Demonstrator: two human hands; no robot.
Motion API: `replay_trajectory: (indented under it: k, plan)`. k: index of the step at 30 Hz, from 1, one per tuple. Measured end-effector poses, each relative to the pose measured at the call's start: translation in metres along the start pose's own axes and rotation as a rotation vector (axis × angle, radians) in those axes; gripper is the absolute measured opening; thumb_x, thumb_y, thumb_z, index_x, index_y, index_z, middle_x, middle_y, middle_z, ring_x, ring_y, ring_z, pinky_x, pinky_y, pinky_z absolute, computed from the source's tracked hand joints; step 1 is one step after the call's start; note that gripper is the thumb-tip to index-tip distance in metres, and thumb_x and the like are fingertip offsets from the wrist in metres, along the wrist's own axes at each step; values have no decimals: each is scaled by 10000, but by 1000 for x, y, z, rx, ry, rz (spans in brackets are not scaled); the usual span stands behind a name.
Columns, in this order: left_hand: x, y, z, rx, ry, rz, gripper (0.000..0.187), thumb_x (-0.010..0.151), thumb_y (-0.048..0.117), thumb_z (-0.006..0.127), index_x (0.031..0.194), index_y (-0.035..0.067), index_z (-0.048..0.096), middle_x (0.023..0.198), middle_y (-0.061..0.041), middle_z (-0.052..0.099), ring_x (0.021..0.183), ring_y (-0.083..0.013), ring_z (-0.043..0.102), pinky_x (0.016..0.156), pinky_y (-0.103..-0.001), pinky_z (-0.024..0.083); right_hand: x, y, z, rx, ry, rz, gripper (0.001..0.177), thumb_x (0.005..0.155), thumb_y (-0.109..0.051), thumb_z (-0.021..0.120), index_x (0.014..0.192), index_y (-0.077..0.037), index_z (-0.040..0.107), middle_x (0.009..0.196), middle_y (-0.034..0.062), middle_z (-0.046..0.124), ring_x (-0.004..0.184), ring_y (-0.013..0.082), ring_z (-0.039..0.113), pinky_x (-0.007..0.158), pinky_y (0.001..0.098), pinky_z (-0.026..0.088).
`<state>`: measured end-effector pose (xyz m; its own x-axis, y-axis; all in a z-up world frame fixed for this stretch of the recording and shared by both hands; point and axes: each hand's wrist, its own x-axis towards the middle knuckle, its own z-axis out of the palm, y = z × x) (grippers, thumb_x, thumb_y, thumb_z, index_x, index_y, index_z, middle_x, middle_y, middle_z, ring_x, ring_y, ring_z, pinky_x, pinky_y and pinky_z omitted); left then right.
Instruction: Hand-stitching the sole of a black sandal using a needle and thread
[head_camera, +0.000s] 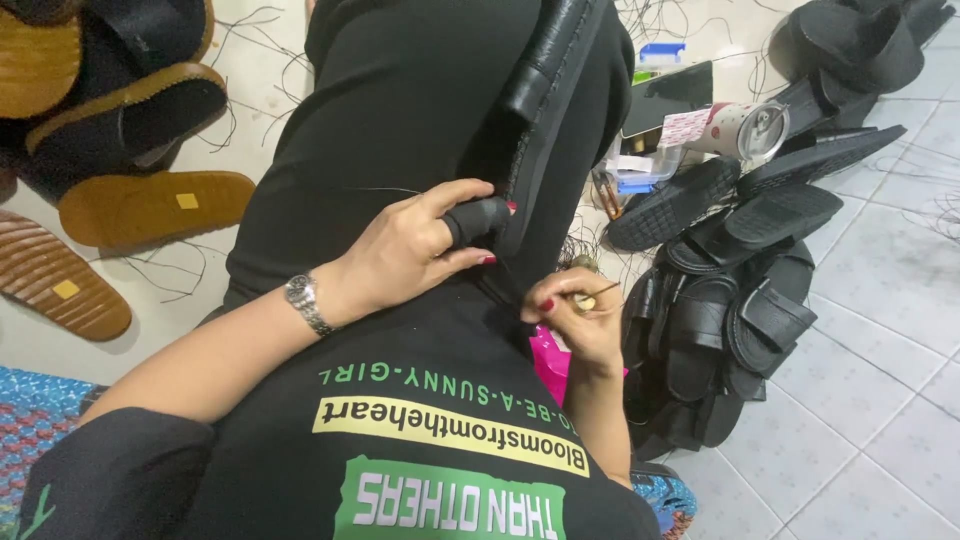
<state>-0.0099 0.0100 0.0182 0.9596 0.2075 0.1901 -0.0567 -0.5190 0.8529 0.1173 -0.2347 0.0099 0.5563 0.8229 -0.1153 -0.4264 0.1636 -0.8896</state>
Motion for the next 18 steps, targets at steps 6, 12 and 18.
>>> replay_trajectory:
  k: [6,12,18]
  plan:
    - [5,13,2,169,125,72,464,923,420,755,791,-19,680,958,-144,671,775,-318,712,645,-378,563,8,27,-59,-454,371,-45,103,859,12,762,880,82,689,561,151,605,410,99,531,348,235,402]
    - [-19,-7,41,546,18,-90,668,701,705,774,707,48,648,710,-83,552,553,-278,651,519,-393,524,6,-29,-32,-1234,437,255,242,971,-95,698,1203,-43,656,962,280,691,879,500,664,749,556,491]
    - [-21,-11,24,325,-86,-307,624,825,613,721,708,8,619,628,-145,577,574,-411,683,505,-476,516,3,-54,42,-1076,-41,113,524,932,78,546,1445,-24,524,1075,289,663,936,513,647,821,564,509]
